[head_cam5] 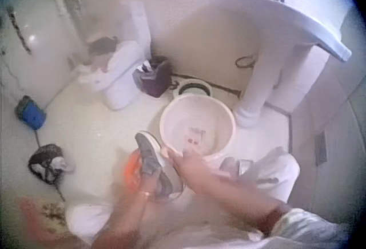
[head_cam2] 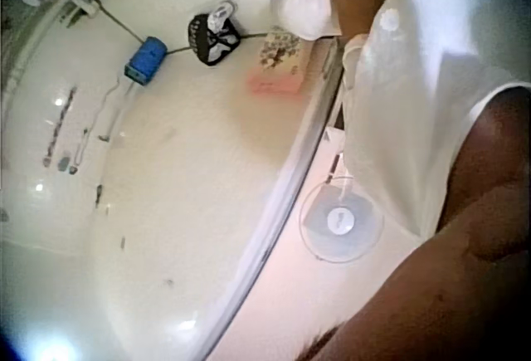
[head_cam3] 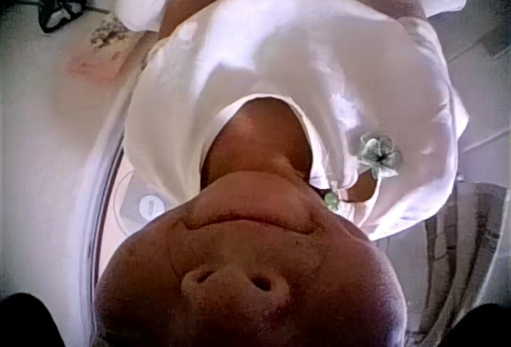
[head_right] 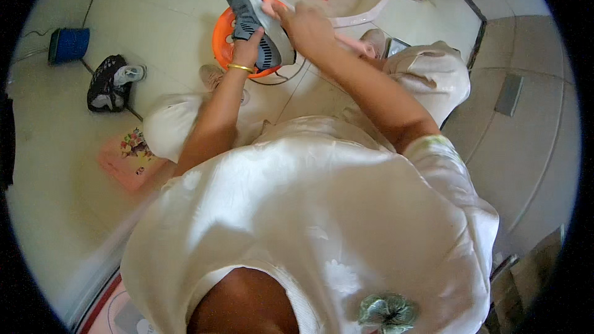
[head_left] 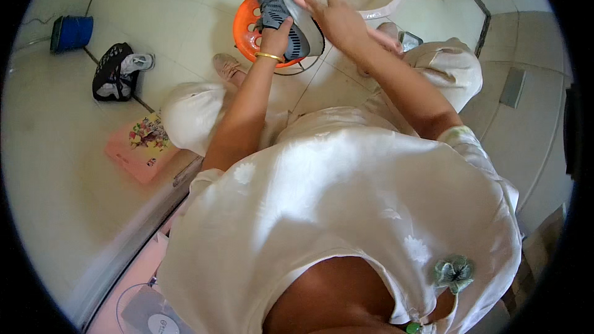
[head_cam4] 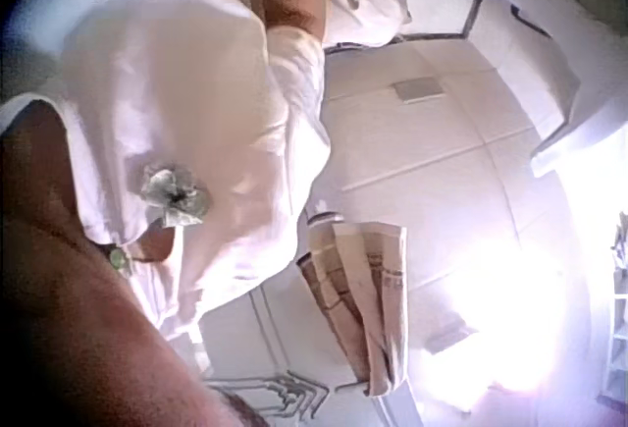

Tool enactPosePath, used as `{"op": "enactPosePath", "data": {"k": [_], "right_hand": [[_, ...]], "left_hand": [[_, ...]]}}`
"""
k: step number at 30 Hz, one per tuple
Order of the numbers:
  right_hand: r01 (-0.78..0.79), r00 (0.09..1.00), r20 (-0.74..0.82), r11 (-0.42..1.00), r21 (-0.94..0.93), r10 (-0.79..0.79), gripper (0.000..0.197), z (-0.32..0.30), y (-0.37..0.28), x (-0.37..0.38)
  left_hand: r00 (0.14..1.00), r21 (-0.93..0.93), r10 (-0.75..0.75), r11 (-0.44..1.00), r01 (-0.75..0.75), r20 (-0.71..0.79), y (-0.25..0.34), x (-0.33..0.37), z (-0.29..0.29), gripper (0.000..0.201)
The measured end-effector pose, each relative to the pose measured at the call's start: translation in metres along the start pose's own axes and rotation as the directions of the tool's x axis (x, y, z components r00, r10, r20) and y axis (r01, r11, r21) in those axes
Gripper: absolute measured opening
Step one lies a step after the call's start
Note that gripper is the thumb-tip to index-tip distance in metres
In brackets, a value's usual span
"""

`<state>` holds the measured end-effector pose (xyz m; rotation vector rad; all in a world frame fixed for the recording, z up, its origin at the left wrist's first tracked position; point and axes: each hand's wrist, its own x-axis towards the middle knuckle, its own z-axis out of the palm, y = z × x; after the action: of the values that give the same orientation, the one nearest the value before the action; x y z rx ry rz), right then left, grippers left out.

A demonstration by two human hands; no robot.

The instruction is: The person scrubs the exterior surfaces and sole of a shoe using a brush and soapy water while sitting on the floor.

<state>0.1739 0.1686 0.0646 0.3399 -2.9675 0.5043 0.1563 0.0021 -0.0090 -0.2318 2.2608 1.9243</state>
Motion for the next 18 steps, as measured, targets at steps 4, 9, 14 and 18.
{"op": "enactPosePath", "data": {"k": [4, 9, 14, 18], "right_hand": [[0.061, 0.989, 0.139, 0.993, -0.102, -0.047, 0.060, -0.021, -0.010, -0.085], [-0.025, 0.980, 0.197, 0.996, -0.082, 0.041, 0.064, -0.024, -0.016, -0.063], [-0.129, 0.990, 0.072, 0.985, 0.116, 0.121, 0.054, 0.002, -0.006, -0.020], [-0.267, 0.963, 0.057, 0.906, 0.328, 0.263, 0.045, 0.006, 0.013, -0.006]], "left_hand": [[0.998, 0.081, 0.004, 0.997, 0.001, -0.063, 0.005, 0.001, -0.001, 0.042], [0.973, 0.000, -0.122, 0.992, 0.124, -0.195, -0.005, 0.020, -0.002, 0.049], [0.967, -0.326, -0.155, 0.942, 0.083, -0.202, 0.013, 0.034, -0.011, 0.051], [0.983, 0.239, -0.035, 0.968, 0.079, -0.183, 0.045, 0.030, -0.016, 0.053]]}}
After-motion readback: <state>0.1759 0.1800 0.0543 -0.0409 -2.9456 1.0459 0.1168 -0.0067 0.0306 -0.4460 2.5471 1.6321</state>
